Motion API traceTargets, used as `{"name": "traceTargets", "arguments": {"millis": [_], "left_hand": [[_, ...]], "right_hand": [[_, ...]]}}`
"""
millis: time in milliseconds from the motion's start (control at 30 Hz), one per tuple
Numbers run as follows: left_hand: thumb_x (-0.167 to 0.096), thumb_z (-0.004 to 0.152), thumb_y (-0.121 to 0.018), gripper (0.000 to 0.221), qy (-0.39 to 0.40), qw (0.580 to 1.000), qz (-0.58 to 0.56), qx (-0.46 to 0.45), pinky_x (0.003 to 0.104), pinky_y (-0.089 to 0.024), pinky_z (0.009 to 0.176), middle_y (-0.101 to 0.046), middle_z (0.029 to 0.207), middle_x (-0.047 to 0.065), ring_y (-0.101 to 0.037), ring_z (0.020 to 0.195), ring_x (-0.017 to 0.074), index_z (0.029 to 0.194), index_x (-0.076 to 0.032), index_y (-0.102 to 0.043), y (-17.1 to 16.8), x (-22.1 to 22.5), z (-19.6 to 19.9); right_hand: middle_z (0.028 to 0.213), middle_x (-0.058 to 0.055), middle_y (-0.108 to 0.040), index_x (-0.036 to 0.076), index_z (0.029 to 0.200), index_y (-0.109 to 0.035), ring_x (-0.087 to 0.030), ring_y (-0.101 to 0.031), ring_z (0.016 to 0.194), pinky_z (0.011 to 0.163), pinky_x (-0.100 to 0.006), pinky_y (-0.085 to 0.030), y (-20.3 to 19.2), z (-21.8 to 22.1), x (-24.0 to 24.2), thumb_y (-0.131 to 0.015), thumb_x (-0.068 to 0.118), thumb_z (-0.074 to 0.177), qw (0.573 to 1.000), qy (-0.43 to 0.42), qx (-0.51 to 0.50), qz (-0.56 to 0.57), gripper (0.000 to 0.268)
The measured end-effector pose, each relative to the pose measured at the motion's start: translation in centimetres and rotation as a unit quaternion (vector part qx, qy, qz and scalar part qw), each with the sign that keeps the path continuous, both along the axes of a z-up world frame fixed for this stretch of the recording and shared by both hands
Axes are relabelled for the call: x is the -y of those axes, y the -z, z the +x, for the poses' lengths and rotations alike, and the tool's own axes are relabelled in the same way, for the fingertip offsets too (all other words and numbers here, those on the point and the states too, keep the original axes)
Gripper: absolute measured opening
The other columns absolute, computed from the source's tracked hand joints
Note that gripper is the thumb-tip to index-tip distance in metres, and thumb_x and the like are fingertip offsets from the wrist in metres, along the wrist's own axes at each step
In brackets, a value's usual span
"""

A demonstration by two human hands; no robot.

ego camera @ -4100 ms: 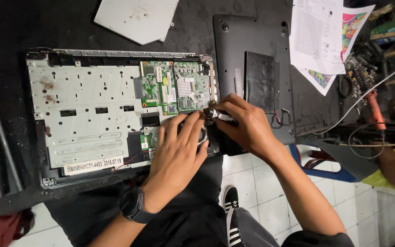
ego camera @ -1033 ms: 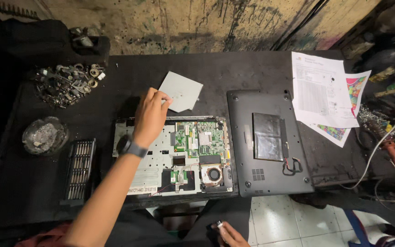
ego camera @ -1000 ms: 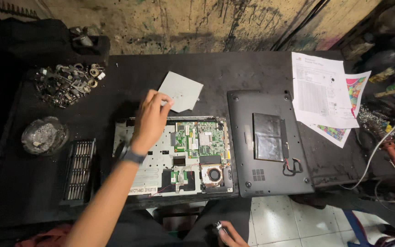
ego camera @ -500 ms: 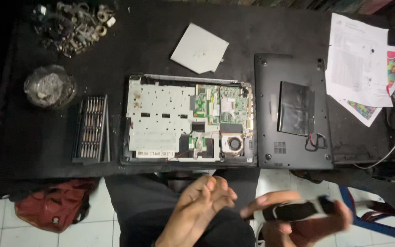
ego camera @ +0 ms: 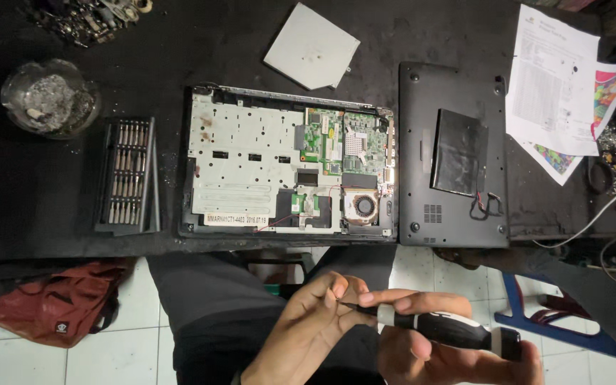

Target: The person assembles a laptop by connecting internal components and installing a cooling fan with a screwdriver.

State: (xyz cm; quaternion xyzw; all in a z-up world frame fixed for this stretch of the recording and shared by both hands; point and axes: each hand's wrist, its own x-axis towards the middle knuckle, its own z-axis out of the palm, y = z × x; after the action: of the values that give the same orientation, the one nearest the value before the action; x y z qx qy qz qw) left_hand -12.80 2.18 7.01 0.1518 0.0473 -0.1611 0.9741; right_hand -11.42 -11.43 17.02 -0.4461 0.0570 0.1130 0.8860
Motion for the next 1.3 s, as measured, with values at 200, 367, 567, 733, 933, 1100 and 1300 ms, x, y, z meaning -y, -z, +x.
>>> {"name": "traceTargets", "arguments": {"millis": [200,367,567,733,933,1100,1300], "left_hand": [[-0.029,0.105,-0.056,0.024,-0.006,1.0,0.029,-0.009,0.045,-0.055,0.097,-0.06,0.114,0.011,-0.064,0.103,0.024,0.105,-0.005,-0.058,-0.4,0.1,0.3],[-0.028,0.105,-0.054,0.021,-0.009,1.0,0.025,-0.012,0.043,-0.055,0.098,-0.062,0.113,0.012,-0.063,0.105,0.0237,0.102,-0.007,-0.056,-0.6,0.2,0.3],[-0.026,0.105,-0.056,0.021,-0.015,0.999,0.039,-0.028,0.041,-0.056,0.097,-0.06,0.116,0.011,-0.062,0.105,0.0213,0.103,-0.005,-0.059,-0.1,0.7,0.1],[-0.031,0.104,-0.056,0.031,-0.019,0.996,0.089,-0.024,0.039,-0.054,0.094,-0.066,0.11,0.01,-0.066,0.104,0.0219,0.108,-0.001,-0.065,-1.0,0.6,0.7],[-0.029,0.103,-0.057,0.027,-0.064,0.991,0.087,-0.075,0.038,-0.053,0.095,-0.069,0.111,0.009,-0.069,0.103,0.0225,0.108,-0.003,-0.063,-0.7,1.1,1.2],[-0.024,0.102,-0.059,0.019,-0.066,0.987,0.113,-0.091,0.039,-0.057,0.088,-0.071,0.113,0.014,-0.072,0.098,0.0252,0.104,-0.005,-0.061,0.6,1.8,1.3],[-0.027,0.099,-0.066,0.042,-0.109,0.99,0.088,-0.032,0.042,-0.057,0.098,-0.061,0.141,0.026,-0.067,0.119,0.0346,0.13,-0.002,-0.054,1.2,1.1,2.8]], "right_hand": [[0.098,-0.04,-0.073,-0.007,0.098,-0.055,-0.048,-0.073,0.101,0.1,-0.051,-0.051,0.1,-0.3,-1.2,-0.035,0.041,0.103,0.957,0.055,0.092,-0.269,0.053],[0.101,-0.03,-0.05,0.052,0.15,-0.024,-0.053,-0.074,0.073,0.078,-0.063,-0.065,4.5,-0.5,-1.9,-0.041,0.002,0.1,0.858,0.179,0.321,-0.359,0.073],[0.102,-0.026,-0.051,0.048,0.144,-0.024,-0.049,-0.075,0.076,0.084,-0.06,-0.064,3.6,-0.3,-2.5,-0.043,0.01,0.104,0.849,0.183,0.31,-0.386,0.059],[0.09,-0.02,-0.07,-0.004,0.103,-0.05,-0.031,-0.083,0.083,0.075,-0.035,-0.075,7.3,0.8,0.1,-0.065,0.033,0.101,0.842,0.12,0.397,-0.344,0.04],[0.117,-0.025,-0.069,-0.007,0.119,-0.053,-0.04,-0.076,0.114,0.113,-0.05,-0.06,6.9,-0.3,-1.8,-0.058,0.017,0.105,0.9,0.111,0.295,-0.301,0.029],[0.119,-0.023,-0.07,-0.002,0.119,-0.055,-0.042,-0.076,0.113,0.114,-0.056,-0.059,7.4,0.4,-1.5,-0.059,0.01,0.105,0.906,0.095,0.29,-0.292,0.019],[0.09,-0.033,-0.054,0.046,0.158,-0.022,-0.038,-0.062,0.061,0.067,-0.057,-0.068,9.9,2.4,0.1,-0.056,-0.005,0.093,0.791,0.308,0.39,-0.357,0.089]]}}
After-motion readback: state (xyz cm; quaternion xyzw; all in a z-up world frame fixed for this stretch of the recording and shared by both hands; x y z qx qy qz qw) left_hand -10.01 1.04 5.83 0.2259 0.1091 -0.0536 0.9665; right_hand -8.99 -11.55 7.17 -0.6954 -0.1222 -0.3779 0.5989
